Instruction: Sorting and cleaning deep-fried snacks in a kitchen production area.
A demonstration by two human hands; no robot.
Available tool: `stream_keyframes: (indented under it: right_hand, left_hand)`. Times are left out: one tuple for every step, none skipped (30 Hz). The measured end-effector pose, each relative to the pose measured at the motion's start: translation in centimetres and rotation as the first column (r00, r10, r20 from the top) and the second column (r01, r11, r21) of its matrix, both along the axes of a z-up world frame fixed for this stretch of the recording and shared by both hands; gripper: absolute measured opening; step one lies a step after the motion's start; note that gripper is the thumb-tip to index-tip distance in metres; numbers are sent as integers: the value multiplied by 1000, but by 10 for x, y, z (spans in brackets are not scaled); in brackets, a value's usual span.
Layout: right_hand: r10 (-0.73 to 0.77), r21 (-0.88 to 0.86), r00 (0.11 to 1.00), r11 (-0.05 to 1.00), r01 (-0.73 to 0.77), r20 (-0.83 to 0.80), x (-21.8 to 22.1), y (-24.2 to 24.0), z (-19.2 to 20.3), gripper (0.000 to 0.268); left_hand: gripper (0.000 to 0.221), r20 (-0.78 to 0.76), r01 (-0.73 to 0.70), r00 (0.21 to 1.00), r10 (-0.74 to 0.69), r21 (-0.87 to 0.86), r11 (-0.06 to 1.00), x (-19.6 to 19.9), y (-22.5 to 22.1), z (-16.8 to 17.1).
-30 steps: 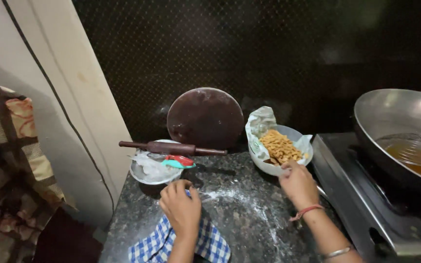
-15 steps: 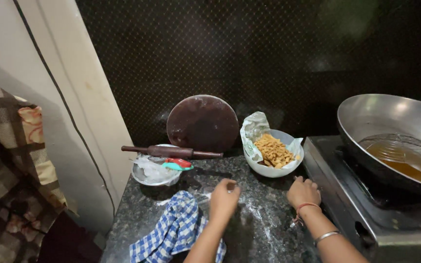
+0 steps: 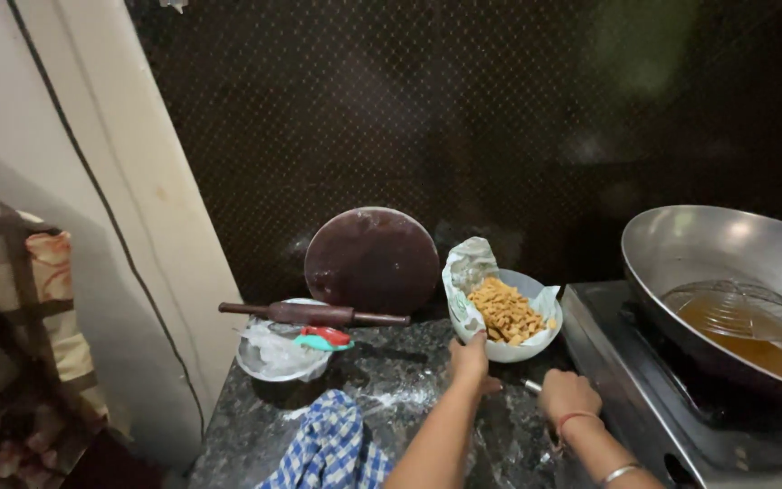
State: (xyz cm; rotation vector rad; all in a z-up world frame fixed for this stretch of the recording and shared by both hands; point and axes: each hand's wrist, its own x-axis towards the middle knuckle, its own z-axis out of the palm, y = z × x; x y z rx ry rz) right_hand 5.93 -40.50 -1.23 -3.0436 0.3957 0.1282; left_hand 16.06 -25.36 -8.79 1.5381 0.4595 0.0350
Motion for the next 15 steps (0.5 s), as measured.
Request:
stream_keyframes:
  right_hand:
    - [-3,1,1000,1000,3,2,-6,2,7,33]
    - [35,-22,999,999,-35,-20,-13,4,14,30]
    - [74,-40,996,996,-76,-42,-18,9,21,27]
    - [74,-37,997,996,-75,-38,-15,8,16,27]
    - [114,-21,993,993,-114,4,-14,5,11,25]
    - [153,-6,987,988,-153,46,-13,2,4,23]
    - [151,-9,987,989,-151,49,-15,3,10,23]
    - [155,8,986,988,-156,67,-16,4,15,23]
    - [156,24,984,987,-159,83,-19,5,19,25]
    - [153,22,985,988,-155,83,-19,0,24,25]
    - [125,84,991,988,-130,56,-19,-2,27,27]
    - [100,146,995,984,-102,27,-19,-4,30,30]
    - [99,147,995,984,-102,26,-23,-4,33,30]
    - [115,118,993,987,-113,-11,-27,-3,36,27]
    - [131,89,990,988,-126,-49,-30,-1,40,24]
  left_hand:
    - [72,2,3,1000,-3,1,1000,-17,2,27]
    - [72,-81,18,996,-28,-124,992,-34,4,53]
    - [72,-160,19,985,-60,-244,970,-50,10,81]
    - [72,-156,20,986,-59,-241,970,-44,11,78]
    - [74,-187,1,981,-49,-249,968,-41,10,74]
    - [77,-217,-19,975,-38,-257,966,-37,9,70]
    - [77,-214,-17,976,-40,-259,966,-32,10,67]
    - [70,-175,34,981,-81,-257,966,-27,11,65]
    - [63,-136,85,983,-123,-253,964,-23,11,61]
    - [63,-135,89,983,-126,-256,963,-21,10,62]
    - [58,-138,95,980,-142,-302,949,-19,11,62]
    - [53,-141,100,977,-157,-347,932,-17,12,62]
    - [53,-142,100,977,-157,-346,933,-21,13,63]
    - [48,-151,66,981,-119,-316,946,-24,14,64]
    - [45,-157,31,984,-78,-285,958,-27,16,67]
